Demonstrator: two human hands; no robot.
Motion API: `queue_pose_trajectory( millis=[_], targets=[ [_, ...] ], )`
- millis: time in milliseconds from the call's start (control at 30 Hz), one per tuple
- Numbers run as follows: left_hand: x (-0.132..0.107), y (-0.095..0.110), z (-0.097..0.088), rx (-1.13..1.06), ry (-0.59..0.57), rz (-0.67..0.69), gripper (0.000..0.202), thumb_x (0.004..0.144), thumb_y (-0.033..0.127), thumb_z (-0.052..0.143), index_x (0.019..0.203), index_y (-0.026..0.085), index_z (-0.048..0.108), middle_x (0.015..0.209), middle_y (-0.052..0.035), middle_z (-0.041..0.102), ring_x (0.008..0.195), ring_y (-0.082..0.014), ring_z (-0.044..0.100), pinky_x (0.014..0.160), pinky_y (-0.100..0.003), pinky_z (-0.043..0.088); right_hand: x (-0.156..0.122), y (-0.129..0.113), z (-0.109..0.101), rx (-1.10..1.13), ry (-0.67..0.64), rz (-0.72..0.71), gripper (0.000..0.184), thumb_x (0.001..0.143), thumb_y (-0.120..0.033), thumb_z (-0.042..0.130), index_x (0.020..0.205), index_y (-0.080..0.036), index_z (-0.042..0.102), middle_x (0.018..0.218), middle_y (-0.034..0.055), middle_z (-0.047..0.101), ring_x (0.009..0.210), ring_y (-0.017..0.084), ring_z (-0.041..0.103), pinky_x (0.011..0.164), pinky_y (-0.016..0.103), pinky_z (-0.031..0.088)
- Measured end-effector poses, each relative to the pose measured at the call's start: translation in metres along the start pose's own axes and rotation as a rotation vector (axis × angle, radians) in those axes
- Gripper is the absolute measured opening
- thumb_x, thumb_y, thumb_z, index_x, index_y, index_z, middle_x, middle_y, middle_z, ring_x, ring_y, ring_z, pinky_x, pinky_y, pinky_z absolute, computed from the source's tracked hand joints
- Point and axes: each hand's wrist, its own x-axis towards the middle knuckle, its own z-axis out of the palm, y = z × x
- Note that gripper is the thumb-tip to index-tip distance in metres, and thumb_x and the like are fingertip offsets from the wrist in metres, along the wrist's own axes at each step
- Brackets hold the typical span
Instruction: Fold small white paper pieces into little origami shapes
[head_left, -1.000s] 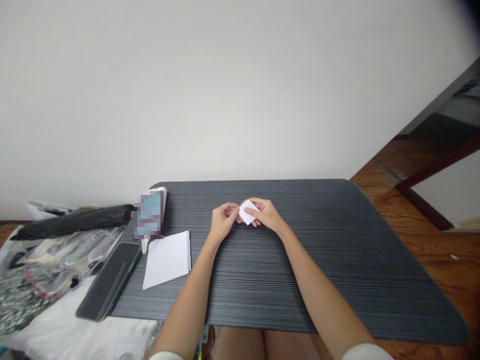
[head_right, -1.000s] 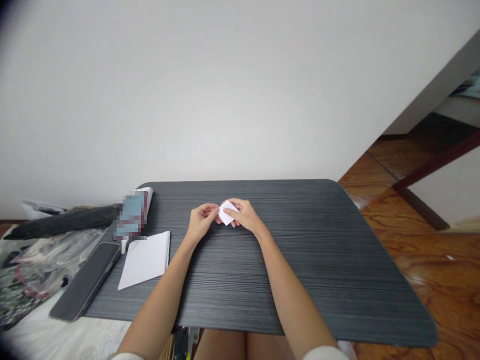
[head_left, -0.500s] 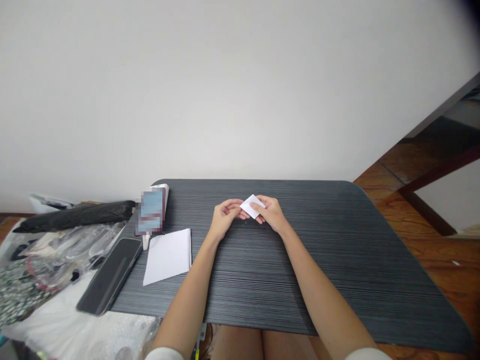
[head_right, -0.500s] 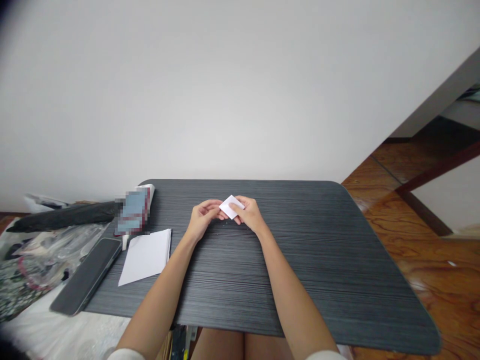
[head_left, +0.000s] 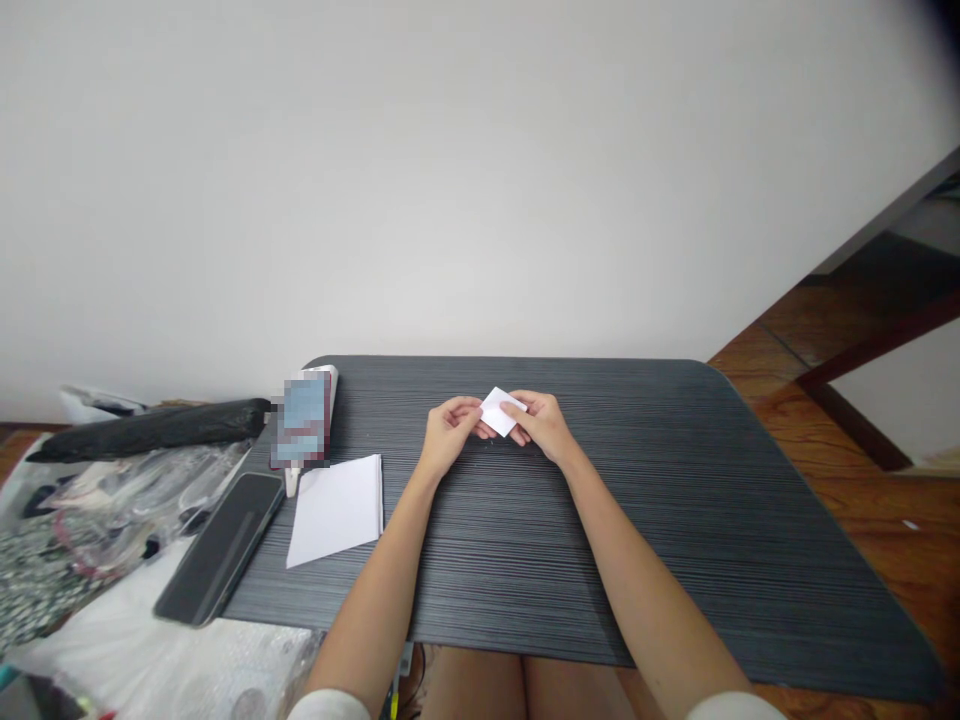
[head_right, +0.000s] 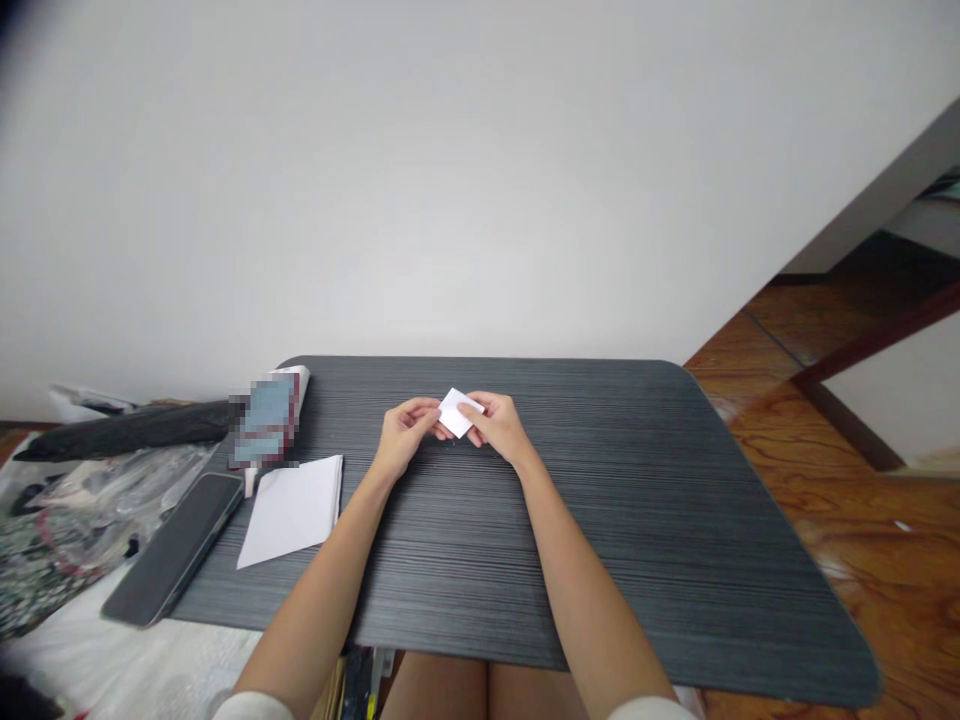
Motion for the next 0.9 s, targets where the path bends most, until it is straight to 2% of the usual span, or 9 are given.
queue_pose_trajectory(
  millis=[133, 300, 400, 500, 600, 700, 900],
  targets=[
    [-0.001, 0.003, 0.000, -0.010, -0.002, 0.049, 0.026, 0.072, 0.028, 0.059, 0.091, 0.011, 0.057, 0.064, -0.0032, 0.064, 0.055, -0.0144, 0.062, 0.056, -0.027, 0.051, 0.002, 0.002, -0.001, 0.013, 0.016, 0.006, 0.032, 0.069, -0.042, 0.059, 0.080, -0.011, 0.057, 0.041, -0.0037, 0.052, 0.027, 0.006, 0.043, 0.026, 0.016, 0.025],
    [-0.001, 0.004, 0.000, 0.010, -0.010, 0.080, 0.033, 0.068, 0.026, 0.063, 0.098, 0.012, 0.057, 0.075, -0.0033, 0.064, 0.058, -0.0119, 0.060, 0.060, -0.026, 0.050, 0.002, 0.000, 0.000, 0.076, -0.012, 0.014, 0.032, 0.070, -0.042, 0.058, 0.084, -0.015, 0.049, 0.046, -0.0020, 0.059, 0.030, 0.010, 0.050, 0.027, 0.016, 0.029],
    [-0.001, 0.003, -0.001, 0.051, 0.029, 0.088, 0.032, 0.068, 0.026, 0.063, 0.097, 0.012, 0.058, 0.078, -0.0041, 0.064, 0.060, -0.0109, 0.059, 0.061, -0.025, 0.049, 0.001, -0.001, 0.002, 0.104, -0.090, 0.035, 0.032, 0.071, -0.041, 0.058, 0.086, -0.016, 0.044, 0.052, 0.0000, 0.062, 0.036, 0.012, 0.056, 0.030, 0.017, 0.033],
    [0.000, 0.002, -0.004, 0.104, 0.111, 0.114, 0.029, 0.069, 0.026, 0.062, 0.094, 0.013, 0.061, 0.080, -0.0045, 0.065, 0.068, -0.0121, 0.060, 0.064, -0.023, 0.047, 0.000, 0.000, 0.003, 0.076, -0.196, 0.060, 0.029, 0.069, -0.037, 0.061, 0.080, -0.016, 0.043, 0.059, 0.0012, 0.063, 0.049, 0.014, 0.060, 0.037, 0.018, 0.039],
    [0.000, 0.001, -0.006, 0.137, 0.134, 0.119, 0.024, 0.070, 0.028, 0.061, 0.089, 0.015, 0.065, 0.083, -0.0046, 0.067, 0.075, -0.0144, 0.060, 0.069, -0.025, 0.046, 0.001, 0.005, 0.003, 0.019, -0.214, 0.038, 0.025, 0.067, -0.033, 0.063, 0.073, -0.016, 0.046, 0.062, -0.0014, 0.059, 0.050, 0.010, 0.055, 0.043, 0.019, 0.041],
    [0.001, -0.003, -0.007, 0.091, 0.098, 0.073, 0.022, 0.070, 0.031, 0.061, 0.085, 0.016, 0.067, 0.084, -0.0039, 0.067, 0.076, -0.0149, 0.060, 0.071, -0.026, 0.046, 0.002, 0.010, 0.001, -0.008, -0.192, -0.004, 0.022, 0.069, -0.032, 0.061, 0.071, -0.015, 0.048, 0.062, -0.0035, 0.053, 0.045, 0.005, 0.046, 0.042, 0.018, 0.037],
    [0.001, -0.006, -0.007, 0.033, 0.076, 0.010, 0.025, 0.067, 0.033, 0.064, 0.085, 0.015, 0.067, 0.082, -0.0039, 0.067, 0.071, -0.0135, 0.059, 0.068, -0.025, 0.046, 0.003, 0.013, 0.000, 0.021, -0.186, 0.001, 0.024, 0.072, -0.034, 0.059, 0.067, -0.016, 0.045, 0.055, -0.0042, 0.051, 0.040, 0.005, 0.044, 0.039, 0.018, 0.032]
  ],
)
